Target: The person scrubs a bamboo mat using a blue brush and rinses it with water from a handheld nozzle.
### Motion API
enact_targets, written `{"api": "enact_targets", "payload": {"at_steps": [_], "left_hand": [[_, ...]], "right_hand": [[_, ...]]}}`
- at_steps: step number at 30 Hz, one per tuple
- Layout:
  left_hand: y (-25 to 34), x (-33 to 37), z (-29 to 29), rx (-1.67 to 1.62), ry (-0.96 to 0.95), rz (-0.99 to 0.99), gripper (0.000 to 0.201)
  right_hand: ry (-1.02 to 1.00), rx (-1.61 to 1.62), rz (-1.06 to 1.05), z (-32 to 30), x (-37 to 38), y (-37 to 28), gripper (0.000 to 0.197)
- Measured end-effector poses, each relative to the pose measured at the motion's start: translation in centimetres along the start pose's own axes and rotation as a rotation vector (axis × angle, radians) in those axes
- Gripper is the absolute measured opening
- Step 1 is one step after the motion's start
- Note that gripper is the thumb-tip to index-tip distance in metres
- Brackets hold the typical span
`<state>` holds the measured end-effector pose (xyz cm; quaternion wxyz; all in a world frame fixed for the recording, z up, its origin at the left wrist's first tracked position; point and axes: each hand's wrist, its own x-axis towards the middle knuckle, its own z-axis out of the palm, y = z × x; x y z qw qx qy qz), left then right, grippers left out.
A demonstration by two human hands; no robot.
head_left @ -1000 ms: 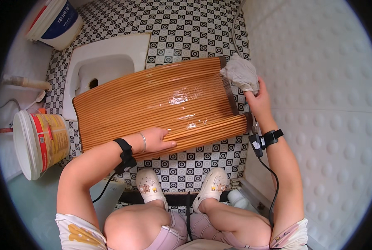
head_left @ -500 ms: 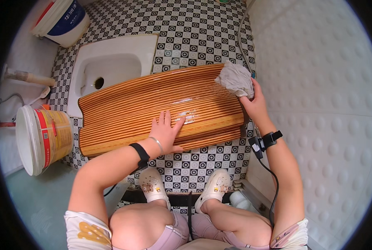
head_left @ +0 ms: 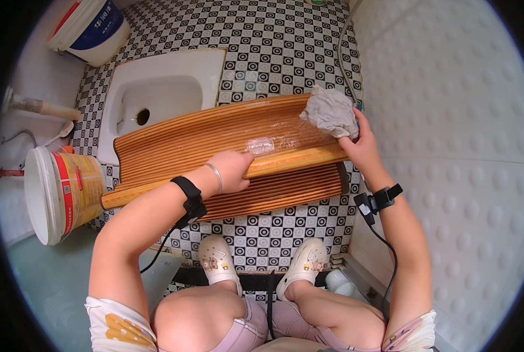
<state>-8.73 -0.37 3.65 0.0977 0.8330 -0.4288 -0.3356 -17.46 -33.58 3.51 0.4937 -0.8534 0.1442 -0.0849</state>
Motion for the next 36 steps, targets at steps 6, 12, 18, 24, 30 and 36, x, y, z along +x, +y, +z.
{"api": "enact_targets", "payload": {"at_steps": [6, 12, 18, 24, 30, 36], "left_hand": [[4.4, -3.5, 2.1, -0.093, -0.12, 0.075, 0.04], [7.0, -5.5, 6.7, -0.075, -0.146, 0.027, 0.039], [3.1, -2.6, 7.3, -0.218, 0.053, -0.018, 0.032], [-8.7, 2.5, 0.6, 0.207, 0.361, -0.553, 0.062], [-12.1, 2.8, -0.7, 0.074, 0.042, -0.575, 0.046], [-10.9, 0.0, -0.6, 0.022, 0.254, -0.508, 0.029]], "right_hand": [[-0.078, -0.141, -0.007, -0.7, -0.7, -1.8, 0.073], [-0.318, -0.205, 0.052, -0.1, -1.9, -5.3, 0.074], [-0.317, -0.165, 0.02, 1.5, -1.9, -5.4, 0.075], [-0.122, 0.004, -0.027, 2.0, -1.0, -4.6, 0.074], [-0.039, 0.044, 0.016, 1.7, -0.5, -2.0, 0.073], [-0.034, 0.038, 0.024, 1.2, -1.2, -1.3, 0.072]]}}
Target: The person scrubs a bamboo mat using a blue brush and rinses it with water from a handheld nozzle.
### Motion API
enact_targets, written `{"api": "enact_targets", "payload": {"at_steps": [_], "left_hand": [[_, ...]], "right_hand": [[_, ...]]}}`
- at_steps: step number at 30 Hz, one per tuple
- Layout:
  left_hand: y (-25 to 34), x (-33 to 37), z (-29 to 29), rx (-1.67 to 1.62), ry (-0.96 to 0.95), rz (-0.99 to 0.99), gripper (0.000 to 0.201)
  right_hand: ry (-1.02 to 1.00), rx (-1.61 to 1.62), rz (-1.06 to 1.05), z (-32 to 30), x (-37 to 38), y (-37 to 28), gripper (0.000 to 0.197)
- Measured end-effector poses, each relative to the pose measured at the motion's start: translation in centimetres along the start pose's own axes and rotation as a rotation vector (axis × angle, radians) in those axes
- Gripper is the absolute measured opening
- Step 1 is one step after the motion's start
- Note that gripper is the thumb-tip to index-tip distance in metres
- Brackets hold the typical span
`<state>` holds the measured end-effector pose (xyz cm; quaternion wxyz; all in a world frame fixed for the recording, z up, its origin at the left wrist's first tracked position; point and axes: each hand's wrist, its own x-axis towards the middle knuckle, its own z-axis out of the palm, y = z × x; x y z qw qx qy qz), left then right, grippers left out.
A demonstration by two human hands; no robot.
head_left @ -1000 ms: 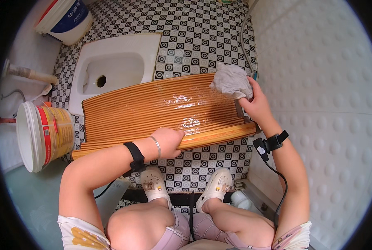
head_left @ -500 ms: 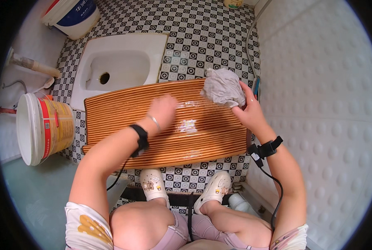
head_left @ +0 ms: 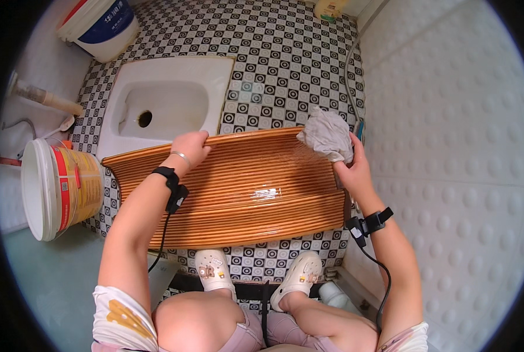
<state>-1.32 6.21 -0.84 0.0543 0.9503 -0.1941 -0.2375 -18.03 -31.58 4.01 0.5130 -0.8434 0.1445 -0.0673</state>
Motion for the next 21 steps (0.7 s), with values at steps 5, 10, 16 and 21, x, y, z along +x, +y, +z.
{"api": "enact_targets", "payload": {"at_steps": [5, 10, 16, 21], "left_hand": [[0.0, -1.0, -3.7, -0.008, 0.279, 0.181, 0.027], [-0.2, 1.0, -5.5, 0.03, 0.465, 0.167, 0.022], [-1.3, 4.3, -4.6, 0.072, 0.512, -0.045, 0.017], [-1.0, 5.7, -6.6, 0.098, 0.495, -0.121, 0.041]], "right_hand": [[0.015, 0.138, 0.042, 0.0, 0.0, 0.4, 0.07], [0.044, 0.174, 0.016, 0.3, 1.1, -0.7, 0.07], [0.044, 0.135, 0.018, 0.2, 1.0, -1.9, 0.07], [0.058, 0.123, 0.019, 0.4, 0.1, -0.2, 0.07]]}}
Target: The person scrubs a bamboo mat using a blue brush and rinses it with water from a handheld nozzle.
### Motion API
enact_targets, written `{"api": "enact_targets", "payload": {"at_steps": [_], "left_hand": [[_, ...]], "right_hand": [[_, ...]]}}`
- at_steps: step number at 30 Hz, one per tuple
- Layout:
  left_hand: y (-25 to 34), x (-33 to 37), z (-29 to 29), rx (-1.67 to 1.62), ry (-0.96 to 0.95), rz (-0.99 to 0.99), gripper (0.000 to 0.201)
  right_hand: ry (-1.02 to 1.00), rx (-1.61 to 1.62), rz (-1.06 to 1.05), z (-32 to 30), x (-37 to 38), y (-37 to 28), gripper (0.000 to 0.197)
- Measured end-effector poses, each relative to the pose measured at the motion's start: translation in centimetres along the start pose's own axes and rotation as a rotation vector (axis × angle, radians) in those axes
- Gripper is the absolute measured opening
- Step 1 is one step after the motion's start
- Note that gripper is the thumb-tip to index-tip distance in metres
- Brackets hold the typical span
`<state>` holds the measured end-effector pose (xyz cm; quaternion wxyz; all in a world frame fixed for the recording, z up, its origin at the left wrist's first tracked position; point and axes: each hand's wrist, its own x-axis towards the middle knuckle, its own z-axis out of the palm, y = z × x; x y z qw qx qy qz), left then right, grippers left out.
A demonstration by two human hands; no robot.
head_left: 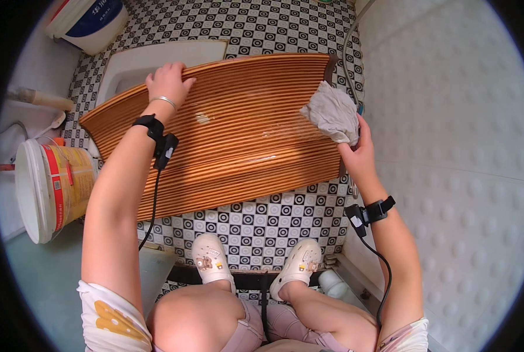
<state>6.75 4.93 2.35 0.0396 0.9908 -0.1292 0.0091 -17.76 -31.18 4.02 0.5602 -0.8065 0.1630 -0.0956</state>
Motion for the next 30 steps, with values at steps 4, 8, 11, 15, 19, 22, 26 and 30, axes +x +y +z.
{"api": "enact_targets", "payload": {"at_steps": [4, 8, 11, 15, 19, 22, 26, 30], "left_hand": [[2.4, -5.2, 2.3, -0.009, -0.091, 0.243, 0.06], [7.0, -18.2, 1.6, -0.162, -0.342, 0.585, 0.093], [6.1, -23.5, 4.8, 0.008, -0.346, 0.704, 0.103], [7.0, -23.0, 6.0, 0.044, -0.272, 0.608, 0.101], [8.1, -21.3, 4.2, -0.024, -0.368, 0.589, 0.084], [7.3, -19.1, 2.8, -0.055, -0.433, 0.641, 0.067], [7.4, -14.9, 1.0, -0.256, -0.585, 0.508, 0.068], [8.9, -12.9, 1.4, -0.279, -0.665, 0.272, 0.077]], "right_hand": [[0.02, -0.142, -0.057, -0.1, -0.3, 1.5, 0.071], [-0.005, -0.103, -0.01, -0.4, -0.4, 2.3, 0.072], [-0.054, 0.021, 0.018, 1.3, -0.2, 0.8, 0.072], [-0.076, -0.005, 0.023, 1.7, -0.2, 0.4, 0.072], [-0.066, -0.116, -0.027, 1.3, -0.4, 0.3, 0.073], [-0.069, -0.009, 0.041, 1.5, -0.3, 0.2, 0.073], [-0.084, -0.101, -0.057, 1.1, -0.3, 0.3, 0.073], [-0.122, -0.084, -0.058, 1.2, -0.3, -0.7, 0.073]]}}
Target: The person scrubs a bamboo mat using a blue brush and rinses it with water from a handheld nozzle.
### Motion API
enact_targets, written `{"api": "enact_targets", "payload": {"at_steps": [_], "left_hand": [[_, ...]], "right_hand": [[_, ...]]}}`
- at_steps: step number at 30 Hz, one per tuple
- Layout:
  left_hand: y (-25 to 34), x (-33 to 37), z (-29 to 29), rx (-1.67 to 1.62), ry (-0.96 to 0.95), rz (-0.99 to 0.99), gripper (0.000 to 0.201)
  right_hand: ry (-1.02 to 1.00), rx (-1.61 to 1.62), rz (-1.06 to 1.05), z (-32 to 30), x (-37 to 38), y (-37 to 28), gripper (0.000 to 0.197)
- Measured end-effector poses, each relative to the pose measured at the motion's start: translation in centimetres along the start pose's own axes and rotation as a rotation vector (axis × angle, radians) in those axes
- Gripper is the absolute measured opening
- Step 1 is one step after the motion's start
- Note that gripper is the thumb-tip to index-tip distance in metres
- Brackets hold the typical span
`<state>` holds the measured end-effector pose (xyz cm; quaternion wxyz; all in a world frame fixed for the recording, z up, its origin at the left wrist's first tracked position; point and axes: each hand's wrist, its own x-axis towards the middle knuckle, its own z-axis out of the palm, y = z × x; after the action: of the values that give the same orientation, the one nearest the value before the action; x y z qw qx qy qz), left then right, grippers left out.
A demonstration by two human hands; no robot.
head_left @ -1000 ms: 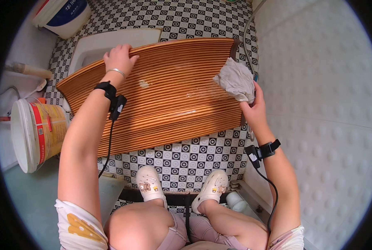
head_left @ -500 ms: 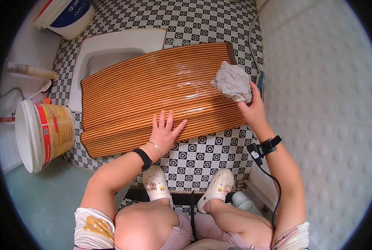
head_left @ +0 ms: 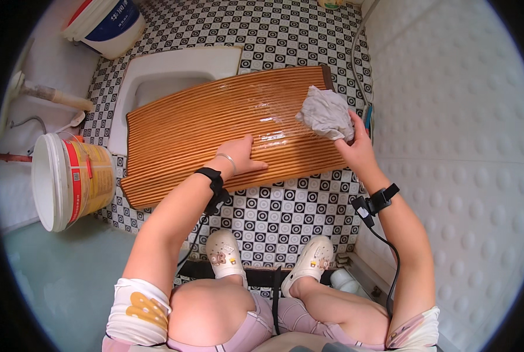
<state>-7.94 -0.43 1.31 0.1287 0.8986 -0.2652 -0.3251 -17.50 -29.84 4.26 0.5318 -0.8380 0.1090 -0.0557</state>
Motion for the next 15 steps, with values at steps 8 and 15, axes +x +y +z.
{"api": "enact_targets", "payload": {"at_steps": [8, 15], "left_hand": [[3.0, -7.0, 6.2, 0.049, -0.092, 0.096, 0.062], [2.2, -8.2, 8.5, -0.023, -0.197, 0.128, 0.057]], "right_hand": [[-0.062, -0.049, -0.026, -0.3, -0.8, 0.7, 0.073], [-0.188, -0.065, 0.011, 0.7, -1.3, 1.5, 0.074]]}}
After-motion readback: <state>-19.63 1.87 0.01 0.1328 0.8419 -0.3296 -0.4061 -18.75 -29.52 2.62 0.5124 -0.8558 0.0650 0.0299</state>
